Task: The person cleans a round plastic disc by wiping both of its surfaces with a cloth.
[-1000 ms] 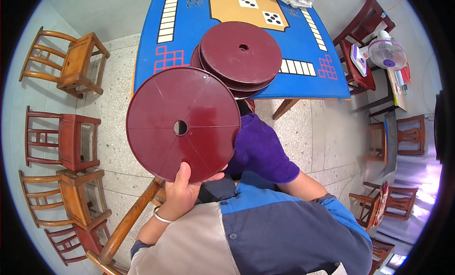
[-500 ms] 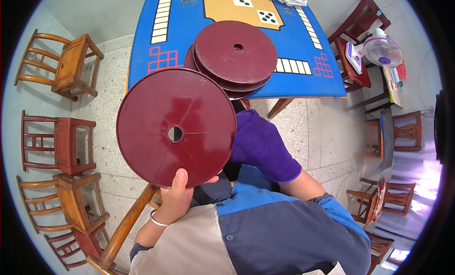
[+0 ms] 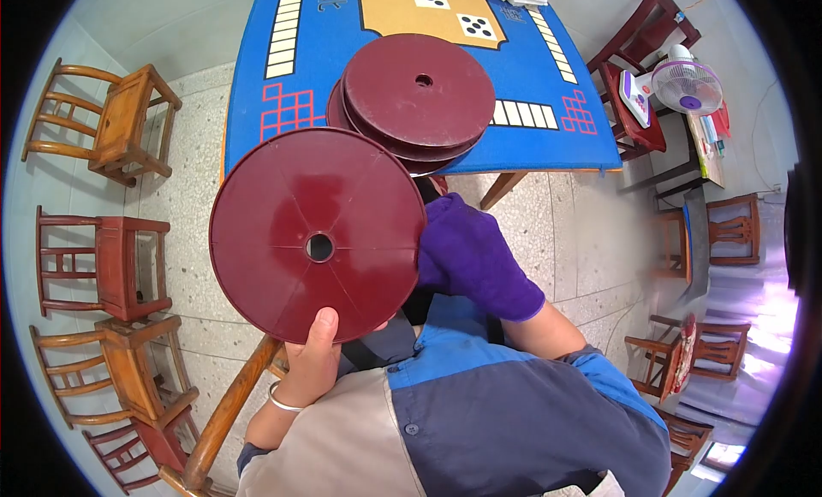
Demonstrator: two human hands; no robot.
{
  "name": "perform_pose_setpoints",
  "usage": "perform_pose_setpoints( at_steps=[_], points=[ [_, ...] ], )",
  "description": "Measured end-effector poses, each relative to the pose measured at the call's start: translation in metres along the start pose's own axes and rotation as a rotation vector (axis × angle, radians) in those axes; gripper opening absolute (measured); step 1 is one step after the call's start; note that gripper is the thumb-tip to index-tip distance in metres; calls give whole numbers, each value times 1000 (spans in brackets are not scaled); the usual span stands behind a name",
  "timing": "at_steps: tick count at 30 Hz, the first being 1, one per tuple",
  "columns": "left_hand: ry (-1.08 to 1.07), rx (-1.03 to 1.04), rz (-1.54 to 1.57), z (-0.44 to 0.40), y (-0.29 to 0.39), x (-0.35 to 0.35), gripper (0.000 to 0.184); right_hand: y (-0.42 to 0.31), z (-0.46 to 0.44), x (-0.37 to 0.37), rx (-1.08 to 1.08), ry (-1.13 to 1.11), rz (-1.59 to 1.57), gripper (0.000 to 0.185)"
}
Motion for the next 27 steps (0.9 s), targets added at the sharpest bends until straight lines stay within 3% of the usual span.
perform_pose_setpoints(
  at_steps=[2, 5, 7, 9, 14, 17, 19, 23, 27],
  points=[
    [-21, 2, -13, 1, 1, 0, 43, -13, -6, 11, -153, -14, 810, 13],
    [12, -36, -98, 5, 0, -2, 40, -8, -6, 13, -106, -33, 828, 17],
    [2, -45, -335, 11, -8, -14, 43, -8, -3, 13, -162, -35, 877, 15],
    [56, -32, -384, 17, -13, -22, 45, -8, 1, 10, -240, -23, 835, 15],
    [210, -52, -133, 19, -7, -21, 53, -8, 1, 7, -390, 12, 559, 18],
    [261, -46, -98, 18, -6, -18, 54, -1, -6, 20, -71, -116, 667, 19],
    [253, -43, -128, 18, -8, -18, 54, -4, -5, 17, -62, -94, 627, 20],
    [167, -97, -246, 21, -8, -21, 53, -3, 5, 11, -333, -150, 549, 23],
    [134, -144, -209, 23, -6, -25, 58, -8, 7, 10, -326, -26, 724, 27]
  ],
)
Point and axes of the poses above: each hand's wrist, its own z-axis away from the middle knuckle, its own x-axis out of the palm, y = z × x, the point moved 6 cm from there along -z, towards the middle knuckle, and after that the axes turned 13 degrees about -y, right-handed, at the moved point
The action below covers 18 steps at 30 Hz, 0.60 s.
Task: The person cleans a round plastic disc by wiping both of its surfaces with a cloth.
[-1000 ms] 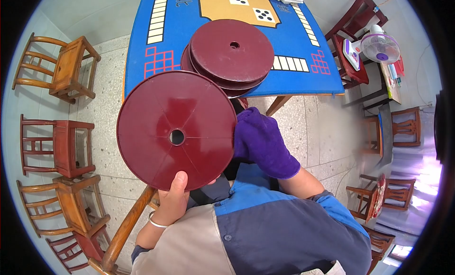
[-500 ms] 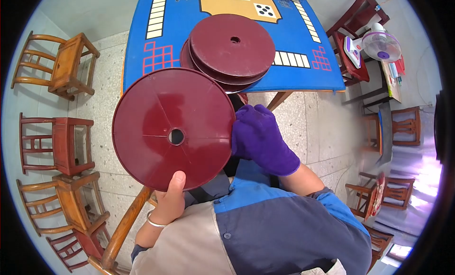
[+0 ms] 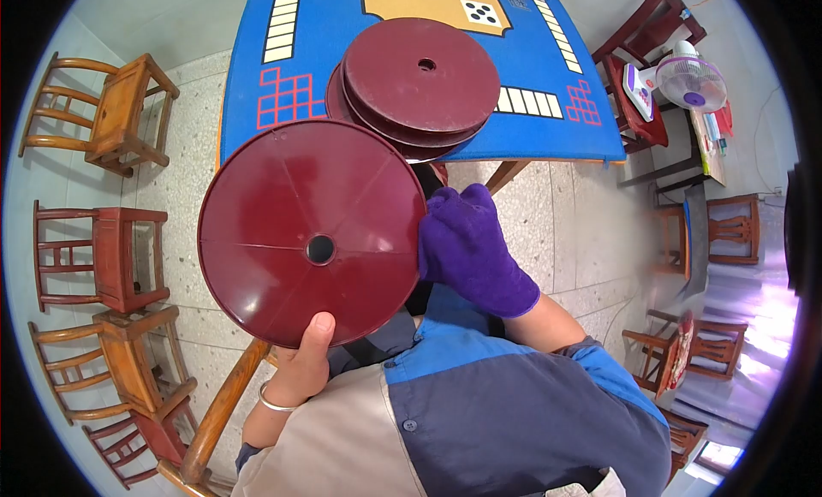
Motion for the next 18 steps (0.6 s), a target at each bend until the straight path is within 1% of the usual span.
perform_pose_setpoints(
  at_steps=[2, 5, 8, 11, 13, 15, 16, 18],
  points=[
    [75, 54, 88, -1, 6, 5, 61, 3, -1, 2, -43, 31, -96, 33],
    [156, 83, 140, -2, 6, 6, 67, -7, -14, 13, 45, -172, -44, 27],
    [230, 140, 101, -3, 4, 0, 70, -6, -16, 15, 179, -154, -227, 27],
    [112, 225, 243, 1, -2, -11, 58, -8, -14, 21, 131, -134, -127, 20],
    [-98, 262, 461, 1, 7, 0, 57, -6, -16, 24, 239, -289, -87, 37],
    [-296, 292, 403, -4, 15, 11, 53, -8, -18, 23, 237, -255, -100, 34],
    [-382, 305, 238, -11, 12, 15, 49, -10, -18, 22, 179, -145, -131, 22],
    [-417, 228, -117, -16, 7, 22, 42, -12, -19, 26, 147, -107, -303, 18]
  ],
)
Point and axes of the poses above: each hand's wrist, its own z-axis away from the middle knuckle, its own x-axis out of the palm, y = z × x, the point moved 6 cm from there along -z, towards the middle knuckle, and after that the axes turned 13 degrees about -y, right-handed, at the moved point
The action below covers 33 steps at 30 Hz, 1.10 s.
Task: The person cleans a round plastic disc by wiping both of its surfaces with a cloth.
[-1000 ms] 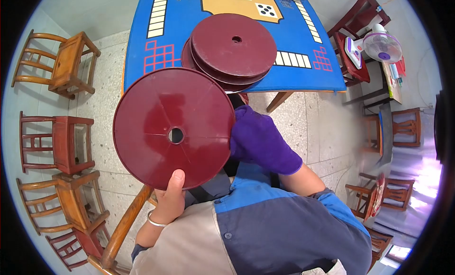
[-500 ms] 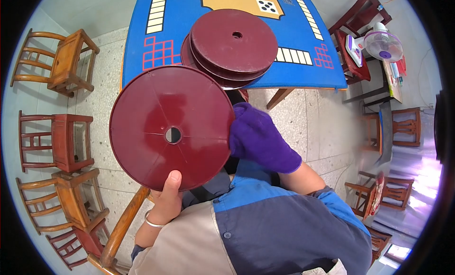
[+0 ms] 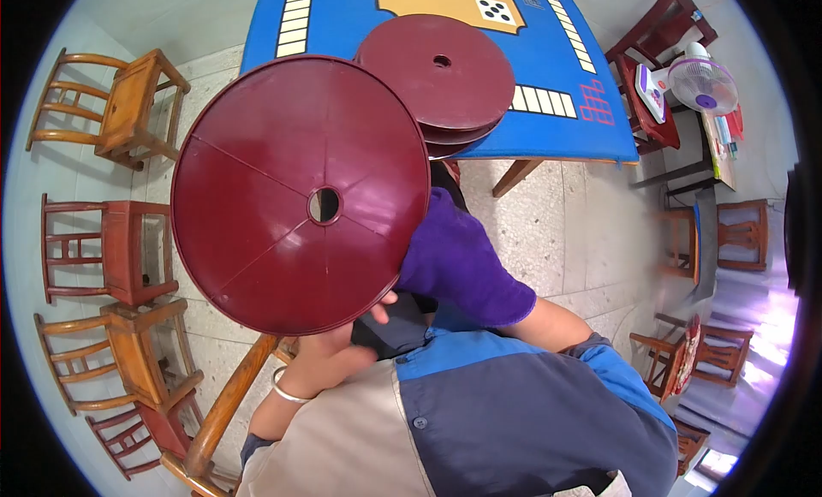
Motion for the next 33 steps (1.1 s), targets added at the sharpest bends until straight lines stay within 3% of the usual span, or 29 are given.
perform_pose_setpoints(
  at_steps=[2, 5, 8, 11, 14, 16, 18, 21, 23, 26, 30, 33],
  points=[
    [50, -263, -327, 1, -6, 2, 36, -1, 2, 10, 31, -138, -161, 29],
    [295, -356, -87, 2, -7, -2, 32, -17, 4, 8, -31, -255, -6, 26],
    [332, -115, -59, -14, 1, -1, 36, -16, 5, 6, -114, -169, 78, 14],
    [320, -96, 25, -20, 11, 0, 44, -7, 1, 0, 84, -273, 188, 16],
    [408, -50, 154, -24, 15, 1, 52, 4, 8, -19, -53, 57, 73, 21],
    [410, -62, 205, -24, 13, 1, 54, -3, 3, -25, 24, 171, 245, 27],
    [422, -71, 229, -22, 10, 2, 56, -9, 5, -29, 61, 176, 154, 32],
    [412, -79, 205, -22, 10, 5, 54, -14, 13, -20, 49, 17, -115, 35],
    [347, -93, 162, -21, 16, 9, 50, -13, 14, -11, 39, -99, 46, 34],
    [352, -96, 137, -22, 21, 11, 48, -3, 11, -16, -119, 60, -154, 25],
    [405, -56, 71, -21, 23, 4, 47, -29, -1, -20, -292, -62, 267, 20],
    [399, -91, 83, -19, 23, 5, 48, -27, -1, -8, -235, -103, 445, 25]
  ],
)
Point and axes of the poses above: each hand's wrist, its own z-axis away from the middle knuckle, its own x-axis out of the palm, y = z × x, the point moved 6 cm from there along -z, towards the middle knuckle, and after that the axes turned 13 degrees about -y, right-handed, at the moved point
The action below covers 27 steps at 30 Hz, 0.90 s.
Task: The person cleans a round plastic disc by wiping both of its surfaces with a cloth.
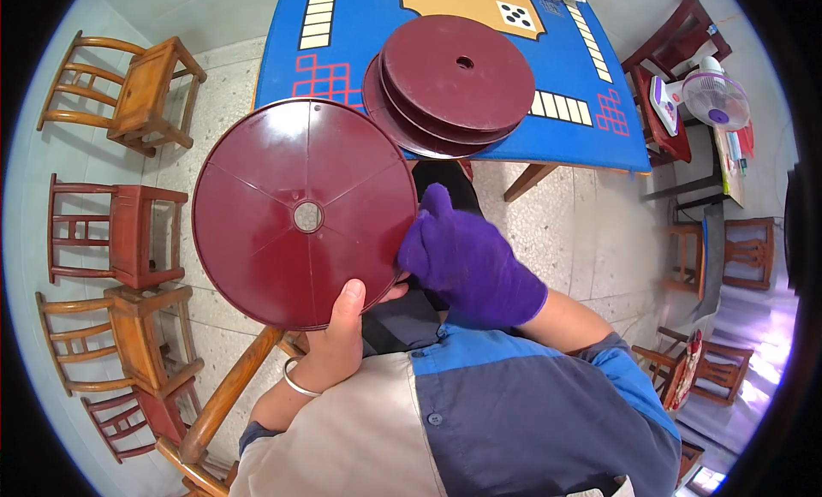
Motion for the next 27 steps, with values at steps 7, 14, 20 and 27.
perform_pose_setpoints(
  at_steps=[7, 14, 20, 27],
  points=[
    [13, -17, -27, 5, 0, -3, 47, 15, -4, -13, 43, 27, 59, 16],
    [33, -11, -69, 4, 2, -5, 48, 15, 2, -6, -17, 36, -273, 19],
    [62, 0, -5, 5, 5, -7, 47, 11, -7, -16, -17, 29, 10, 21],
    [22, -54, 30, 7, 1, -5, 51, 23, -2, -24, 61, -41, -127, 26]
  ],
)
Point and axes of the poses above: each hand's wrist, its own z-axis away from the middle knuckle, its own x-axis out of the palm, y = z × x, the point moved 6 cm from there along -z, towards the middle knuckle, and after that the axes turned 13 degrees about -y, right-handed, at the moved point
